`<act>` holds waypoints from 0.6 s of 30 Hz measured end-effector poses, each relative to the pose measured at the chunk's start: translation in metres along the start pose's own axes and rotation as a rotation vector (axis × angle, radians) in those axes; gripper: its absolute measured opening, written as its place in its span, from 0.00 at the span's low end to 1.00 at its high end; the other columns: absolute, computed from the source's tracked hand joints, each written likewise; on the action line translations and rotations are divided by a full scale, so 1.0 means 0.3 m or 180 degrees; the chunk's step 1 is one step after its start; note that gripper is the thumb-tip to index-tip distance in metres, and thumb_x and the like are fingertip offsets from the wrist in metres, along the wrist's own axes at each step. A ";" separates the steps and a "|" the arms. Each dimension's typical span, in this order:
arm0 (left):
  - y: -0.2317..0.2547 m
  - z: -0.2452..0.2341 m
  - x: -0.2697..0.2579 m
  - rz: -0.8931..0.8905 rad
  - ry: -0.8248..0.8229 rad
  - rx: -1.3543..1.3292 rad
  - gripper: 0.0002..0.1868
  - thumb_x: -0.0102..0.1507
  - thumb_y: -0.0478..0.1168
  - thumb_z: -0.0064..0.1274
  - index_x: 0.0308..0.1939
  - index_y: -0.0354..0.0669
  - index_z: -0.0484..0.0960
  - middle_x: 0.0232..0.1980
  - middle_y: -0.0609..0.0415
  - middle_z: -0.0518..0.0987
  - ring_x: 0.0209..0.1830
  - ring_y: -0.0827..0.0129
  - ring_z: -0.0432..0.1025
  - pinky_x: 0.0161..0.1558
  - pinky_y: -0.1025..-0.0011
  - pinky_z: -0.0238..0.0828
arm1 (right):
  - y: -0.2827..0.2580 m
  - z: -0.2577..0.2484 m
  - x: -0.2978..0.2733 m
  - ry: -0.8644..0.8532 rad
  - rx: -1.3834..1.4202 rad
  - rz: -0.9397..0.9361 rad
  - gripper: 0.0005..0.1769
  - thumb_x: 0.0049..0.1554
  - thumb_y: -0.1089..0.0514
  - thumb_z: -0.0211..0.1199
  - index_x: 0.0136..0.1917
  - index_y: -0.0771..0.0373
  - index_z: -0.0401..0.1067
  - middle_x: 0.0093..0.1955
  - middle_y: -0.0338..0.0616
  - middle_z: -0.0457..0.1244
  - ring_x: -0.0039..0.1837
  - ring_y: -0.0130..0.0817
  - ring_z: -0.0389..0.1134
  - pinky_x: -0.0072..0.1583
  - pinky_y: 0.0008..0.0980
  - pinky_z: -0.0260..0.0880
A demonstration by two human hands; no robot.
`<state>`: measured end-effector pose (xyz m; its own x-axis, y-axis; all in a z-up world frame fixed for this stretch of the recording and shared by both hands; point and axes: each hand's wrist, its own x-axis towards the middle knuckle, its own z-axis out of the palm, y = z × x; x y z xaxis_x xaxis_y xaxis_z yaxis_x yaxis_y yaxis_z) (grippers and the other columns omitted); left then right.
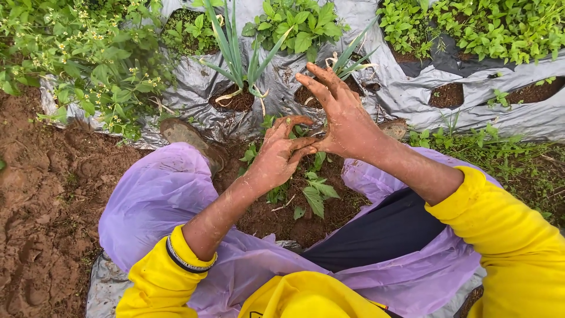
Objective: The person sits on the ground in a garden and uses a small hand hoe to loosen the soil around plants. They then pull weeds from the soil by hand and place them aside.
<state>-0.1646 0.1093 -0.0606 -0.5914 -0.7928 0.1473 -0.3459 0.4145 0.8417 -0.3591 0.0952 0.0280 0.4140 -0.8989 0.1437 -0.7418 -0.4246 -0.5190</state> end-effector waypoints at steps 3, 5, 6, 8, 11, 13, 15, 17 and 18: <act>0.074 -0.030 -0.005 -0.0306 0.0131 -0.0619 0.17 0.72 0.45 0.51 0.65 0.56 0.79 0.72 0.42 0.67 0.78 0.33 0.51 0.73 0.37 0.42 | 0.013 0.003 0.003 0.0032 -0.0120 0.0030 0.72 0.39 0.43 0.85 0.85 0.39 0.43 0.85 0.47 0.39 0.80 0.77 0.48 0.69 0.78 0.57; 0.069 -0.034 -0.006 -0.0298 0.0068 -0.0541 0.13 0.72 0.44 0.50 0.59 0.54 0.83 0.71 0.37 0.67 0.76 0.29 0.51 0.72 0.35 0.44 | 0.012 -0.006 0.002 0.0030 -0.0096 0.0026 0.71 0.41 0.44 0.85 0.85 0.40 0.42 0.85 0.48 0.39 0.79 0.77 0.49 0.70 0.78 0.56; 0.066 -0.040 -0.003 -0.0288 0.0020 -0.0454 0.11 0.72 0.43 0.49 0.53 0.51 0.87 0.70 0.33 0.68 0.75 0.25 0.52 0.71 0.33 0.46 | 0.011 -0.012 0.007 0.0031 -0.0073 0.0005 0.69 0.43 0.46 0.84 0.85 0.41 0.42 0.85 0.49 0.39 0.78 0.77 0.50 0.70 0.78 0.56; -0.028 -0.002 -0.003 0.0052 0.0074 -0.0086 0.10 0.71 0.46 0.51 0.46 0.52 0.88 0.68 0.43 0.69 0.69 0.38 0.57 0.64 0.40 0.51 | 0.070 -0.019 0.006 0.0180 0.0002 -0.0255 0.71 0.43 0.44 0.86 0.85 0.46 0.41 0.86 0.51 0.39 0.81 0.70 0.51 0.73 0.76 0.58; -0.060 0.033 -0.010 0.0250 -0.0032 0.0079 0.14 0.70 0.48 0.51 0.40 0.52 0.91 0.66 0.55 0.70 0.62 0.53 0.62 0.58 0.49 0.57 | 0.112 -0.055 0.014 0.0418 0.0067 -0.0521 0.70 0.47 0.44 0.88 0.85 0.52 0.41 0.86 0.52 0.40 0.84 0.62 0.49 0.77 0.73 0.59; -0.076 0.055 -0.011 0.0128 -0.0207 -0.0111 0.15 0.70 0.49 0.50 0.40 0.50 0.91 0.65 0.55 0.69 0.60 0.55 0.63 0.58 0.51 0.59 | 0.123 -0.065 0.013 0.0536 0.0055 -0.0518 0.65 0.50 0.47 0.87 0.84 0.52 0.43 0.85 0.51 0.40 0.85 0.62 0.46 0.78 0.72 0.58; -0.121 0.086 -0.003 -0.0929 0.0086 -0.3359 0.18 0.63 0.30 0.61 0.55 0.45 0.75 0.58 0.54 0.74 0.55 0.64 0.79 0.63 0.59 0.75 | 0.135 -0.058 0.007 0.0489 0.0188 -0.0373 0.31 0.55 0.54 0.80 0.66 0.56 0.68 0.75 0.53 0.52 0.76 0.57 0.57 0.69 0.61 0.65; -0.118 0.073 0.003 -0.0879 0.0068 -0.2992 0.17 0.64 0.33 0.61 0.56 0.47 0.77 0.60 0.54 0.72 0.59 0.62 0.76 0.64 0.57 0.73 | 0.171 -0.028 0.001 0.0478 0.0260 -0.0427 0.18 0.55 0.55 0.79 0.55 0.53 0.74 0.71 0.48 0.57 0.73 0.55 0.61 0.66 0.54 0.67; -0.116 0.066 0.005 -0.0821 0.0053 -0.2629 0.16 0.65 0.36 0.62 0.56 0.49 0.79 0.62 0.54 0.71 0.63 0.59 0.73 0.65 0.55 0.70 | 0.189 -0.013 -0.002 0.0465 0.0326 -0.0486 0.06 0.54 0.56 0.77 0.45 0.51 0.80 0.66 0.43 0.62 0.70 0.52 0.64 0.64 0.48 0.69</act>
<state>-0.1680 0.1025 -0.0999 -0.5545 -0.8264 -0.0980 0.1761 -0.2316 0.9567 -0.4034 0.0712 0.0018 0.4311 -0.8344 0.3435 -0.6161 -0.5503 -0.5635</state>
